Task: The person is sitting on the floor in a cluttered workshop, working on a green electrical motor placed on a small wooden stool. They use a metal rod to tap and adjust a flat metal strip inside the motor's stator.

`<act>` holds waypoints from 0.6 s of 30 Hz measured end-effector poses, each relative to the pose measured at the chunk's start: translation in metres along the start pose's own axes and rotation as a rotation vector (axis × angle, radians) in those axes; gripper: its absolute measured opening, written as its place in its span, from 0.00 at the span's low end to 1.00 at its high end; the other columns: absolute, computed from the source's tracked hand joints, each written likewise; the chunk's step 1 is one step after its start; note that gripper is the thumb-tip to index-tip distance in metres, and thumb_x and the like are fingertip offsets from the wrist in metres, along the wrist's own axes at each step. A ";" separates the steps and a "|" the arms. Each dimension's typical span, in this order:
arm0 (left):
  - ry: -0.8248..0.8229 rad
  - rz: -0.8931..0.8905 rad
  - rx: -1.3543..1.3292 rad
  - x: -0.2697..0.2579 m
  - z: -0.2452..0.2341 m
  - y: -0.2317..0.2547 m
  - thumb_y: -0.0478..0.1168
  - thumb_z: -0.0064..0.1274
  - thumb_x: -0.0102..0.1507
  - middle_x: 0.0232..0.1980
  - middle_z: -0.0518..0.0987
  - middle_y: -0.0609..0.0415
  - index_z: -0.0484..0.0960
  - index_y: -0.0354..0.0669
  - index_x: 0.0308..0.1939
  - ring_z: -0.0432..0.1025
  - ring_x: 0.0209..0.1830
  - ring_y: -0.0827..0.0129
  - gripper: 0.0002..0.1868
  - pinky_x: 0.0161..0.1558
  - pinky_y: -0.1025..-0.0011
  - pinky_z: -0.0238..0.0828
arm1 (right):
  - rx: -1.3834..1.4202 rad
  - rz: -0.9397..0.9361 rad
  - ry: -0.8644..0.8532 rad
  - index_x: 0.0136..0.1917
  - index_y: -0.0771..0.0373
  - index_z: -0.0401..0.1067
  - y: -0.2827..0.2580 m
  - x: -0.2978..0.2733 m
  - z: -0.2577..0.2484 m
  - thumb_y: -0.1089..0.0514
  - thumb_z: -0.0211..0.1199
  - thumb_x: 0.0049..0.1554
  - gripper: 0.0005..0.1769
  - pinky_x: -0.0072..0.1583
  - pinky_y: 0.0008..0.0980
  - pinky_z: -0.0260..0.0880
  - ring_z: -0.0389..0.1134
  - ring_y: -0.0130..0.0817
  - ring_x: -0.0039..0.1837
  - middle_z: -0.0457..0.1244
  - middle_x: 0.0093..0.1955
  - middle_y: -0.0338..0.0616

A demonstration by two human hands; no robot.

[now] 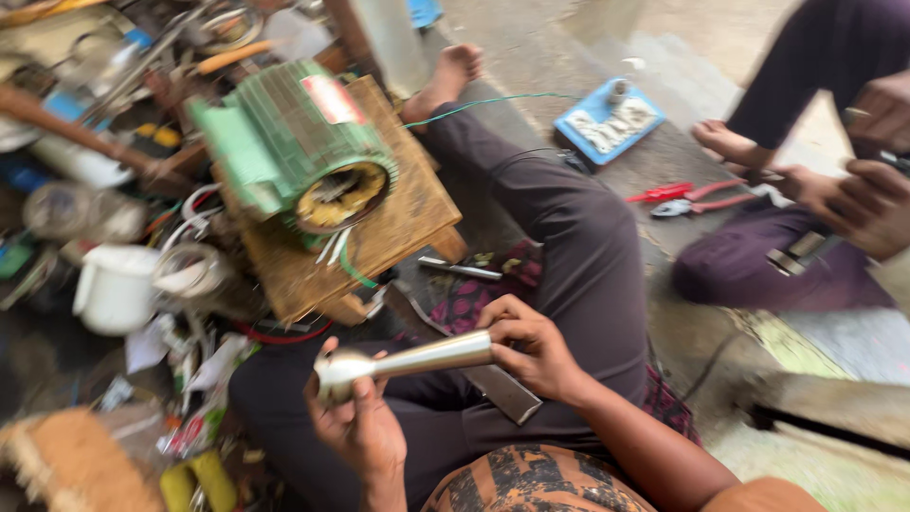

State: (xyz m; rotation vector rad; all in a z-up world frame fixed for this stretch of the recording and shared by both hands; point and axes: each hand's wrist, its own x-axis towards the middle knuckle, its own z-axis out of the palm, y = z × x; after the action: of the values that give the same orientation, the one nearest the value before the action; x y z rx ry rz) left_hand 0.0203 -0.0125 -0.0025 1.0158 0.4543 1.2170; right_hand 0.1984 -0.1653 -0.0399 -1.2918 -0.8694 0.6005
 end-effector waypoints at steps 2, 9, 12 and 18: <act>0.000 -0.007 -0.004 0.000 -0.001 -0.001 0.33 0.59 0.65 0.74 0.67 0.39 0.66 0.35 0.66 0.76 0.56 0.57 0.28 0.56 0.50 0.83 | 0.034 -0.008 0.020 0.44 0.68 0.74 0.000 0.000 0.000 0.72 0.63 0.53 0.06 0.55 0.30 0.70 0.67 0.28 0.57 0.63 0.57 0.44; 0.042 -0.068 -0.045 0.003 0.001 0.004 0.34 0.57 0.66 0.66 0.73 0.43 0.68 0.32 0.65 0.79 0.53 0.54 0.25 0.54 0.57 0.82 | 0.369 0.029 0.044 0.57 0.63 0.71 -0.032 0.009 0.002 0.62 0.62 0.58 0.13 0.56 0.30 0.72 0.68 0.29 0.55 0.63 0.64 0.47; -0.083 -0.097 0.047 -0.004 0.012 0.003 0.34 0.59 0.67 0.57 0.76 0.43 0.68 0.32 0.68 0.80 0.52 0.56 0.27 0.54 0.61 0.82 | 0.183 -0.040 -0.058 0.61 0.66 0.69 -0.045 0.014 0.004 0.62 0.68 0.52 0.23 0.61 0.33 0.71 0.69 0.33 0.60 0.65 0.62 0.49; -0.239 -0.353 0.099 -0.005 0.026 -0.009 0.39 0.60 0.64 0.66 0.70 0.45 0.66 0.37 0.68 0.76 0.58 0.63 0.31 0.58 0.66 0.78 | -0.339 -0.110 0.404 0.47 0.67 0.76 -0.072 -0.008 -0.048 0.66 0.72 0.49 0.12 0.58 0.31 0.72 0.72 0.32 0.54 0.71 0.51 0.47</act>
State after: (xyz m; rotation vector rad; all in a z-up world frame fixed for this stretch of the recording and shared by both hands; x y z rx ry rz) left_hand 0.0435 -0.0273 0.0021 1.0964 0.4851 0.7549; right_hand 0.2271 -0.2129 0.0269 -1.5893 -0.7153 0.0937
